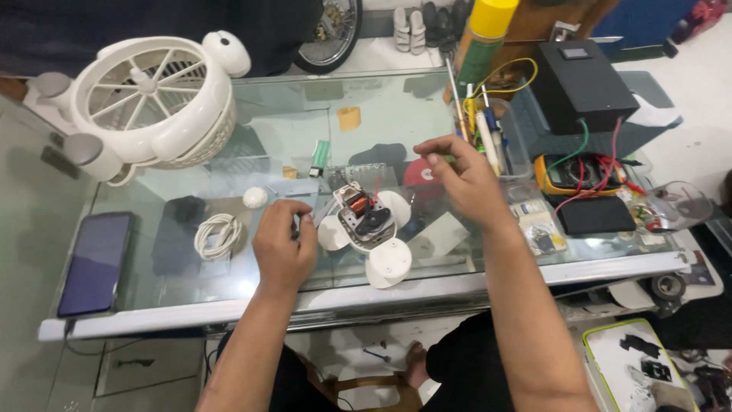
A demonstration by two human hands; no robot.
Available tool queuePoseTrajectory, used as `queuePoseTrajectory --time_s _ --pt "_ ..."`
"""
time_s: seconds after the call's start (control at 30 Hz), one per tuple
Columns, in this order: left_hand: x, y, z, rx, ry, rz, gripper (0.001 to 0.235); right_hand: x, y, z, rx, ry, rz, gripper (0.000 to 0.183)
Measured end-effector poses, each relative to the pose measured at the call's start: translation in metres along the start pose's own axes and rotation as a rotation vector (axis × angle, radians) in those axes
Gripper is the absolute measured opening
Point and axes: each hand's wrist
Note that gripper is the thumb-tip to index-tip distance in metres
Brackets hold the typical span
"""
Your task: The person works on the internal wiring of a small white appliance, using scissors to trim wires and a screwdriver to adjust components inside the housing. The device remains open on the table as the person manipulates the internal parts.
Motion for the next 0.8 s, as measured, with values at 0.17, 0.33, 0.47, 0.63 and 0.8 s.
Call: queuePoseTrajectory --time_s 0.17,0.33,0.47,0.63,0.8 --pt "0.034 0.01 -0.002 0.131 0.051 0.066 0.025 0.026 -0.02 -0.025 -0.354 0.176 0.075 0.016" --pt "0.082 0.042 -0.023 0.435 0.355 0.025 0.047 0.024 -0.03 -0.037 -0.405 0.142 0.133 0.014" --pt "0.094 0.081 -0.055 0.75 0.623 -0.156 0.035 0.014 -0.028 -0.031 -0.443 0.121 0.142 0.017" --pt "0.116 0.082 -0.047 0.769 0.568 -0.263 0.024 0.011 -0.022 -0.025 -0.428 0.063 0.213 0.017" --pt "0.11 0.024 -0.002 -0.861 0.231 0.552 0.022 0.006 -0.007 -0.038 -0.257 0.073 0.218 0.011"
Point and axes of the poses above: each hand's wrist, its own x-axis towards the middle knuckle, its own z-axis out of the back of the hand, y = z × x, and after that the axes turned 3 degrees about z, right-handed
